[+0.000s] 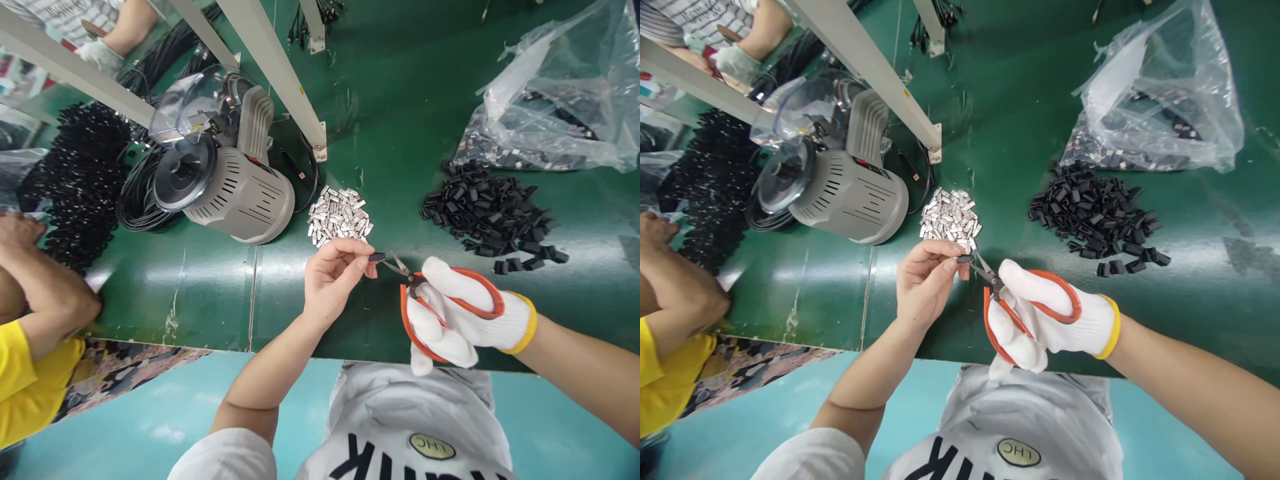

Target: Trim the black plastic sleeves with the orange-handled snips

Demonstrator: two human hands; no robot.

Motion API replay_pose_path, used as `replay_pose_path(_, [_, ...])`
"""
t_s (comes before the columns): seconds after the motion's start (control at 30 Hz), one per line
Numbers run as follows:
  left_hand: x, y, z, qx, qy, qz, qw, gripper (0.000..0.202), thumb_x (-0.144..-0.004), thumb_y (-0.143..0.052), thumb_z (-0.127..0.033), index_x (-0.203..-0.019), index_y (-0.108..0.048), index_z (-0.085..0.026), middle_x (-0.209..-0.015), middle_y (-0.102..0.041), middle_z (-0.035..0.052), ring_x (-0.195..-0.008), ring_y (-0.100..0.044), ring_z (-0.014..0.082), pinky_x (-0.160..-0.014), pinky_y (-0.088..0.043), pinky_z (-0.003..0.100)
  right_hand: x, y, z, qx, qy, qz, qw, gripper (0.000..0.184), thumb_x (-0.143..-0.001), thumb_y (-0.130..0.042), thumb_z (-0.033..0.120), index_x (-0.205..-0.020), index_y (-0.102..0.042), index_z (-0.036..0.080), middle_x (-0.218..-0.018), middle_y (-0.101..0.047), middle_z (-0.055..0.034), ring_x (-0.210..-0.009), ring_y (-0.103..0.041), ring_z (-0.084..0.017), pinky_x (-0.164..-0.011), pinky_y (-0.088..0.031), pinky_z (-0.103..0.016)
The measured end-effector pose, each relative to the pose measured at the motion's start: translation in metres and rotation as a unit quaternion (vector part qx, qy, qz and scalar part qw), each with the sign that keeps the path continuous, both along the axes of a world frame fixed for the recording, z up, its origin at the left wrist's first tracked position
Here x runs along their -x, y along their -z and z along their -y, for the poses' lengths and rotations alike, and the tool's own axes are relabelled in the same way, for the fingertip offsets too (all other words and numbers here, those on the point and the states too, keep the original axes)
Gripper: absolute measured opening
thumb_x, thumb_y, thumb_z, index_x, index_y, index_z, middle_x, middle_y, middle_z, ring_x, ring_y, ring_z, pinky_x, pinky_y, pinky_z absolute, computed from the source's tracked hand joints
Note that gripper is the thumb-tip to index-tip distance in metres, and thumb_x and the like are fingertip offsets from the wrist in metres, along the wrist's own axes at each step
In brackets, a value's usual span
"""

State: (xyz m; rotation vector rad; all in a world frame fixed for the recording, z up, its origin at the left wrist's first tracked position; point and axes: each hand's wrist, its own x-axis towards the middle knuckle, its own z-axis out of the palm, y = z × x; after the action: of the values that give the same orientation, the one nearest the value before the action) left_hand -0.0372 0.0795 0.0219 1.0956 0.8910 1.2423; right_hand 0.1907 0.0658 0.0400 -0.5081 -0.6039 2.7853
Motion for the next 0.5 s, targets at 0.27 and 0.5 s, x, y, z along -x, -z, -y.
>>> replay_pose_path(0.27, [0.0002, 0.0007, -0.0006, 0.004, -0.003, -0.009, 1.0, 0.011, -0.092, -0.077, -0.022, -0.103, -0.077, -0.022, -0.087, -0.072, 0.0021, -0.071, -0.07, 0.0114, -0.07, -0.059, 0.025, 0.0, 0.0018, 0.001, 0.007, 0.0, 0.001, 1.0, 0.083, -0.095, -0.023, 0.088, -0.076, -0.06, 0.016, -0.048, -0.052, -0.0003, -0.044, -0.048, -0.011, -0.069, -0.058, -0.032])
replay_pose_path(0.5, [-0.0005, -0.0002, -0.0002, -0.019, -0.019, -0.023, 0.999, 0.01, -0.09, -0.079, -0.024, -0.098, -0.075, -0.019, -0.095, -0.072, 0.0043, -0.069, -0.069, 0.0112, -0.067, -0.06, 0.027, -0.0009, 0.0035, 0.0019, -0.004, -0.007, -0.005, 1.0, 0.086, -0.094, -0.015, 0.089, -0.077, -0.058, 0.017, -0.049, -0.05, 0.0006, -0.044, -0.049, -0.012, -0.079, -0.06, -0.04])
